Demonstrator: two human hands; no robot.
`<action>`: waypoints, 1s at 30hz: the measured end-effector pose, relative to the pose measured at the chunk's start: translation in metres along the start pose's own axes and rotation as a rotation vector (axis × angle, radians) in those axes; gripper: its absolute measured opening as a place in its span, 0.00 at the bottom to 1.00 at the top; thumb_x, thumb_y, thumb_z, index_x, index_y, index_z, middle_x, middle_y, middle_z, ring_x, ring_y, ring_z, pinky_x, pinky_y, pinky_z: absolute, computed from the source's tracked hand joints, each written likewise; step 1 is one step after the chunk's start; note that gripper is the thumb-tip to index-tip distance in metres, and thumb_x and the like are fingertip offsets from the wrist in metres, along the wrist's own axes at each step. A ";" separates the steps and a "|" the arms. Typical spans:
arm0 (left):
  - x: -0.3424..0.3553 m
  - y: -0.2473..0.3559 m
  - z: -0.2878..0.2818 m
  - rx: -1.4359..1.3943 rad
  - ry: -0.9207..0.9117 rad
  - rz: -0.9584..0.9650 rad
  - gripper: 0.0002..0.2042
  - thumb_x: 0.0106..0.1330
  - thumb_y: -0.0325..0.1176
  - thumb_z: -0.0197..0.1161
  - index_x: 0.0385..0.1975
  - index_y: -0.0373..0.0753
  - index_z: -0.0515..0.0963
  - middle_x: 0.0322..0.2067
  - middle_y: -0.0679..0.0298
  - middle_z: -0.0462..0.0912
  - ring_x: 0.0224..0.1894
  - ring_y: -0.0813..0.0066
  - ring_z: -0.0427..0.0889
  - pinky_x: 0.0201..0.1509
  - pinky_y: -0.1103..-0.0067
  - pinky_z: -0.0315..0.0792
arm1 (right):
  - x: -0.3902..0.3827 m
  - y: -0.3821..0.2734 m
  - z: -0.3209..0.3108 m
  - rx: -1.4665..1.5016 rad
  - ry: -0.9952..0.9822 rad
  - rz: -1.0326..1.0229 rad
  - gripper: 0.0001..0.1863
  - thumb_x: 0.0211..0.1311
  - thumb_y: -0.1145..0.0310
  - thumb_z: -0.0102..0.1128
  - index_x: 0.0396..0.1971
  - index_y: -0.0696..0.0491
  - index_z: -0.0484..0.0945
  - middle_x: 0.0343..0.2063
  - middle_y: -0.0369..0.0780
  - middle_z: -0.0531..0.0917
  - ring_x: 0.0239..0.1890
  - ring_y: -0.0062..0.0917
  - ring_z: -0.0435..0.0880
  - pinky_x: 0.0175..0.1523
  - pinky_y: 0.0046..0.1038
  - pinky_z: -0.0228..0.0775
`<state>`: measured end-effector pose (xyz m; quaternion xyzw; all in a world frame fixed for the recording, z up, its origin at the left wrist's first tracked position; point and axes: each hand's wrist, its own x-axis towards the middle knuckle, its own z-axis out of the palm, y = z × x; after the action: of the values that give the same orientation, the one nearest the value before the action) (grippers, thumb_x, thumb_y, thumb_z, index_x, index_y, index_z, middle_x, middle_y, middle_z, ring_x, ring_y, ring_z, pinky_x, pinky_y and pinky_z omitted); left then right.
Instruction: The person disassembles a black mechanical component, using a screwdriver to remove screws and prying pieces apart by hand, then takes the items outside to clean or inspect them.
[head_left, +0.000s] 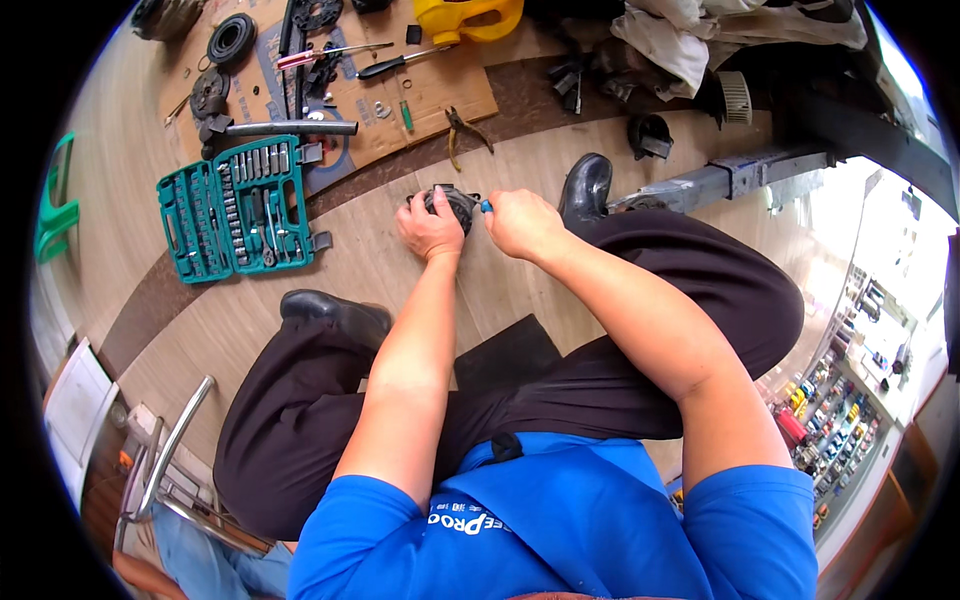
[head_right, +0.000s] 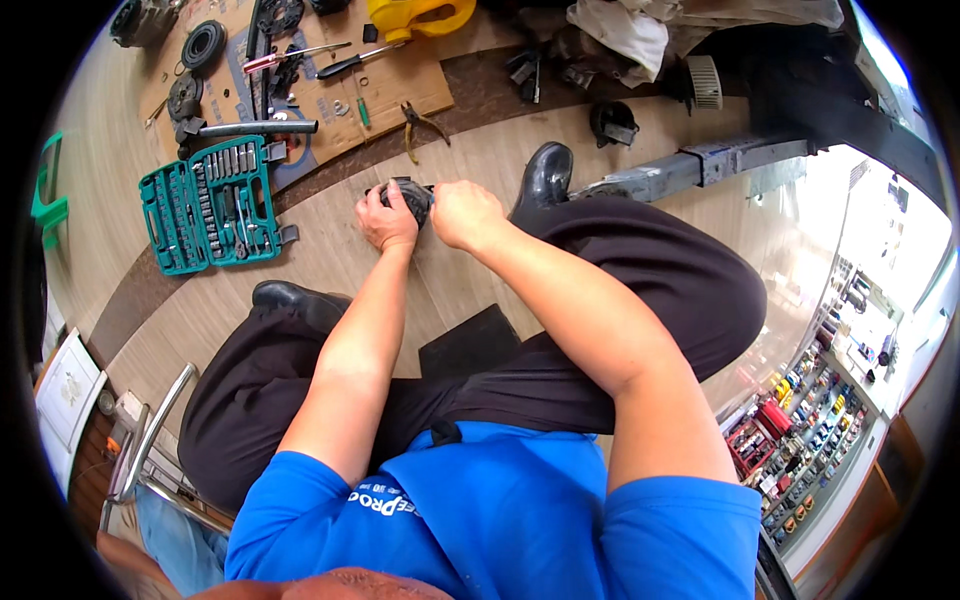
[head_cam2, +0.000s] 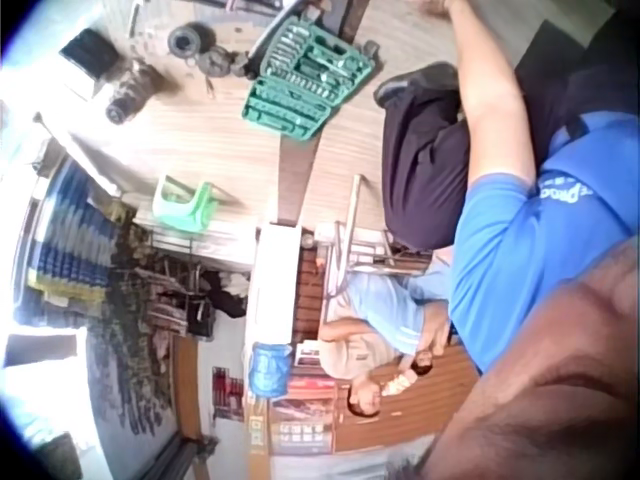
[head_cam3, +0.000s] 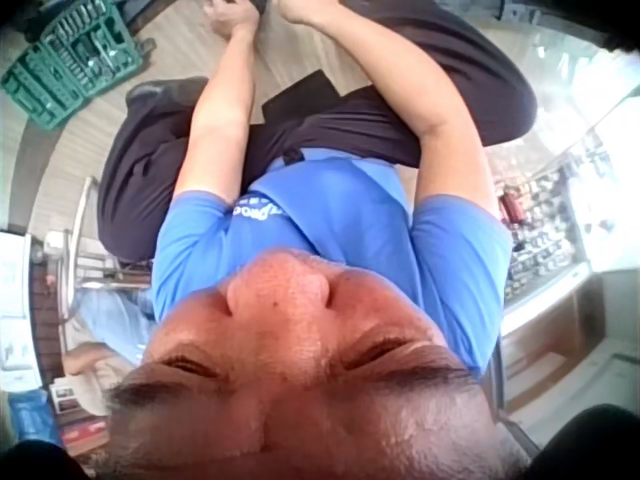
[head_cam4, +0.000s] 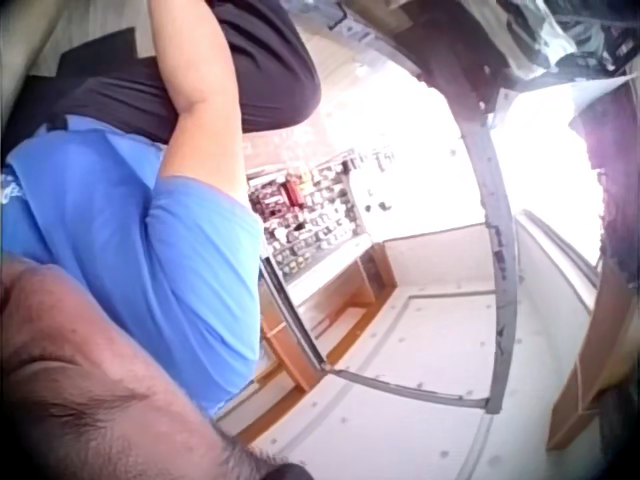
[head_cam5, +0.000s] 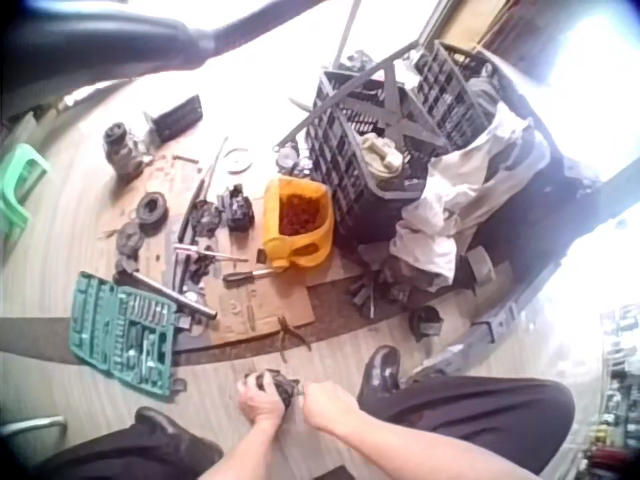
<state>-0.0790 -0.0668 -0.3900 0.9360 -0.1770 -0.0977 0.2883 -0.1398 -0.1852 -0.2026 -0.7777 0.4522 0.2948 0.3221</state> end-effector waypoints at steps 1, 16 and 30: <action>0.000 0.000 0.000 0.005 0.006 0.009 0.19 0.62 0.53 0.60 0.38 0.44 0.83 0.39 0.50 0.77 0.43 0.47 0.76 0.46 0.58 0.70 | 0.001 -0.001 0.000 -0.026 -0.010 -0.010 0.13 0.62 0.65 0.53 0.37 0.57 0.83 0.38 0.53 0.84 0.46 0.44 0.84 0.53 0.42 0.75; -0.009 0.009 0.008 0.002 -0.004 -0.133 0.20 0.63 0.54 0.61 0.41 0.43 0.82 0.44 0.49 0.77 0.47 0.46 0.76 0.51 0.58 0.70 | 0.014 -0.007 0.060 0.270 -0.070 0.408 0.18 0.64 0.62 0.50 0.39 0.61 0.82 0.45 0.56 0.82 0.53 0.45 0.80 0.58 0.41 0.72; -0.021 0.020 -0.009 0.038 -0.070 -0.139 0.32 0.58 0.54 0.66 0.58 0.42 0.70 0.61 0.48 0.64 0.66 0.48 0.60 0.65 0.51 0.59 | 0.027 0.037 -0.032 0.015 0.067 -0.057 0.15 0.55 0.65 0.57 0.35 0.61 0.80 0.34 0.55 0.83 0.43 0.50 0.82 0.50 0.45 0.73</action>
<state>-0.1012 -0.0699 -0.3692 0.9473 -0.1234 -0.1465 0.2566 -0.1559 -0.2379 -0.2118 -0.7972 0.4428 0.2557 0.3209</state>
